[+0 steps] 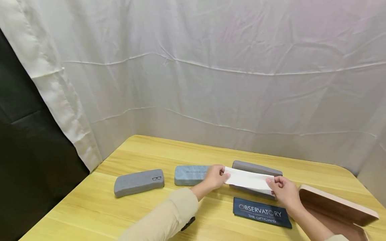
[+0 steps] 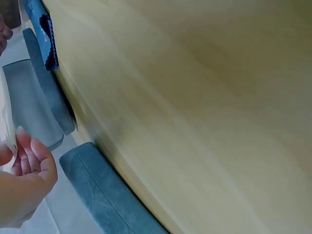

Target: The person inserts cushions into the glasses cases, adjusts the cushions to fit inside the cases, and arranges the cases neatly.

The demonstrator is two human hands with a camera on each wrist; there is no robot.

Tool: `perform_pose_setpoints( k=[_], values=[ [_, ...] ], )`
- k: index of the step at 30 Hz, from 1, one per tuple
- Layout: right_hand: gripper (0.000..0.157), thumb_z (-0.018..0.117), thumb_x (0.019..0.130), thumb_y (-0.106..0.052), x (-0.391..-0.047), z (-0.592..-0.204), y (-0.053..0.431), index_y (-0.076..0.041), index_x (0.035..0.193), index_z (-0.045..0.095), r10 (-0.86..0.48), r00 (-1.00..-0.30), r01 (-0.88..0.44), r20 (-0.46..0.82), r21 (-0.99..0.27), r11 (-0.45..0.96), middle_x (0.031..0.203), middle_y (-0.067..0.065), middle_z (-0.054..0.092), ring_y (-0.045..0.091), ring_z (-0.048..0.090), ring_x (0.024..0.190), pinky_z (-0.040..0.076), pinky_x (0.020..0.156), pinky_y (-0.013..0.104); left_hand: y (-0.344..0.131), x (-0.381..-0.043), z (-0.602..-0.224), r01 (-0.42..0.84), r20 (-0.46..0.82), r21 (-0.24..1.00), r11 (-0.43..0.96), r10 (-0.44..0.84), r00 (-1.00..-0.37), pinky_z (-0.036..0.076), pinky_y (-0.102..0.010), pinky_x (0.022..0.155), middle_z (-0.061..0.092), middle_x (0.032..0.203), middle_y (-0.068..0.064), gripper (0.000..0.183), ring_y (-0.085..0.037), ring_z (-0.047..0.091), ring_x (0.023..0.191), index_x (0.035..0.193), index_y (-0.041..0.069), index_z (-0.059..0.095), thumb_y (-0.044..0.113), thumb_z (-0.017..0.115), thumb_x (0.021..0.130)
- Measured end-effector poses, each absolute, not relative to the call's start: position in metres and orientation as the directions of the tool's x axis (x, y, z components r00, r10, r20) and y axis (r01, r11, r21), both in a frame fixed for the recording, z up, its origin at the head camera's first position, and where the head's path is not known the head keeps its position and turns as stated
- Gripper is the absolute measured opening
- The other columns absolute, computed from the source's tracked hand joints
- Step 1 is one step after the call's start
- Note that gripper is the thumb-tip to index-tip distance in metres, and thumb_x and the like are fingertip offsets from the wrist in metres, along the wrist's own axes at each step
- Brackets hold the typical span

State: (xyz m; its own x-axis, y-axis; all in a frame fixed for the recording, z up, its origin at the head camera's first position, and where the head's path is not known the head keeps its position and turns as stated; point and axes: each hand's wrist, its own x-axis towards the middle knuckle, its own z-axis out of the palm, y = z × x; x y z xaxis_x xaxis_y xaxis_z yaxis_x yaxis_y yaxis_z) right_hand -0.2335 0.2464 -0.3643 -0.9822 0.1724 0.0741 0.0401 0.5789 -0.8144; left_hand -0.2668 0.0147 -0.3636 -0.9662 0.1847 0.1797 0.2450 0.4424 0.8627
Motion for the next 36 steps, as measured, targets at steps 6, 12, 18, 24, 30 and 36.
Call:
perform_pose_setpoints(
  k=[6, 12, 18, 24, 30, 36],
  values=[
    [0.029, 0.055, 0.093, -0.020, -0.235, -0.366, 0.256, 0.009, 0.096, 0.056, 0.164, -0.985, 0.056, 0.049, -0.813, 0.579, 0.060, -0.005, 0.052, 0.008, 0.055, 0.059, 0.042, 0.050, 0.022, 0.030, -0.274, -0.368, 0.237, 0.192, 0.858, 0.456, 0.143, -0.971, 0.021, -0.019, 0.048, 0.020, 0.050, 0.004, 0.049, -0.010, 0.019, 0.049, 0.058, 0.015, 0.025, 0.006, 0.064, 0.085],
    [0.025, 0.049, 0.091, -0.013, -0.236, -0.368, 0.262, 0.010, 0.097, 0.055, 0.160, -0.985, 0.059, 0.059, -0.765, 0.641, 0.064, -0.001, 0.053, 0.010, 0.052, 0.059, 0.040, 0.053, 0.023, 0.045, -0.275, -0.368, 0.250, 0.245, 0.815, 0.523, 0.080, -0.966, 0.022, -0.016, 0.045, 0.026, 0.048, 0.006, 0.048, -0.007, 0.026, 0.047, 0.053, 0.014, 0.029, 0.006, 0.068, 0.081],
    [0.022, 0.049, 0.092, -0.014, -0.240, -0.372, 0.266, 0.008, 0.093, 0.055, 0.165, -0.983, 0.059, 0.076, -0.724, 0.687, 0.062, 0.002, 0.060, 0.012, 0.049, 0.058, 0.038, 0.054, 0.025, 0.057, -0.275, -0.366, 0.193, 0.229, 0.769, 0.609, 0.020, -0.973, 0.024, -0.018, 0.045, 0.030, 0.052, 0.004, 0.047, -0.010, 0.031, 0.050, 0.053, 0.014, 0.032, 0.009, 0.069, 0.080],
    [0.018, 0.051, 0.090, -0.011, -0.244, -0.377, 0.268, 0.003, 0.079, 0.053, 0.161, -0.979, 0.037, 0.125, -0.670, 0.741, 0.055, 0.002, 0.057, 0.015, 0.047, 0.056, 0.035, 0.052, 0.026, 0.066, -0.281, -0.367, 0.147, 0.213, 0.704, 0.695, -0.008, -0.977, 0.029, -0.022, 0.046, 0.038, 0.053, -0.001, 0.045, -0.013, 0.036, 0.052, 0.052, 0.012, 0.034, 0.011, 0.070, 0.080],
    [0.021, 0.052, 0.088, -0.009, -0.247, -0.379, 0.267, -0.002, 0.069, 0.047, 0.152, -0.975, 0.026, 0.162, -0.596, 0.803, 0.056, 0.003, 0.047, 0.021, 0.046, 0.060, 0.031, 0.056, 0.028, 0.075, -0.286, -0.371, 0.067, 0.183, 0.604, 0.794, -0.057, -0.981, 0.048, -0.025, 0.055, 0.065, 0.069, -0.008, 0.023, -0.017, 0.061, 0.064, 0.065, 0.005, 0.060, 0.018, 0.073, 0.079],
    [0.025, 0.052, 0.088, -0.011, -0.248, -0.379, 0.265, -0.005, 0.066, 0.044, 0.146, -0.975, 0.033, 0.166, -0.542, 0.840, 0.059, 0.005, 0.042, 0.023, 0.046, 0.063, 0.030, 0.060, 0.030, 0.079, -0.288, -0.374, 0.035, 0.198, 0.523, 0.852, -0.082, -0.977, 0.052, -0.026, 0.059, 0.068, 0.074, -0.007, 0.018, -0.019, 0.065, 0.069, 0.070, 0.008, 0.066, 0.021, 0.075, 0.078]
  ],
)
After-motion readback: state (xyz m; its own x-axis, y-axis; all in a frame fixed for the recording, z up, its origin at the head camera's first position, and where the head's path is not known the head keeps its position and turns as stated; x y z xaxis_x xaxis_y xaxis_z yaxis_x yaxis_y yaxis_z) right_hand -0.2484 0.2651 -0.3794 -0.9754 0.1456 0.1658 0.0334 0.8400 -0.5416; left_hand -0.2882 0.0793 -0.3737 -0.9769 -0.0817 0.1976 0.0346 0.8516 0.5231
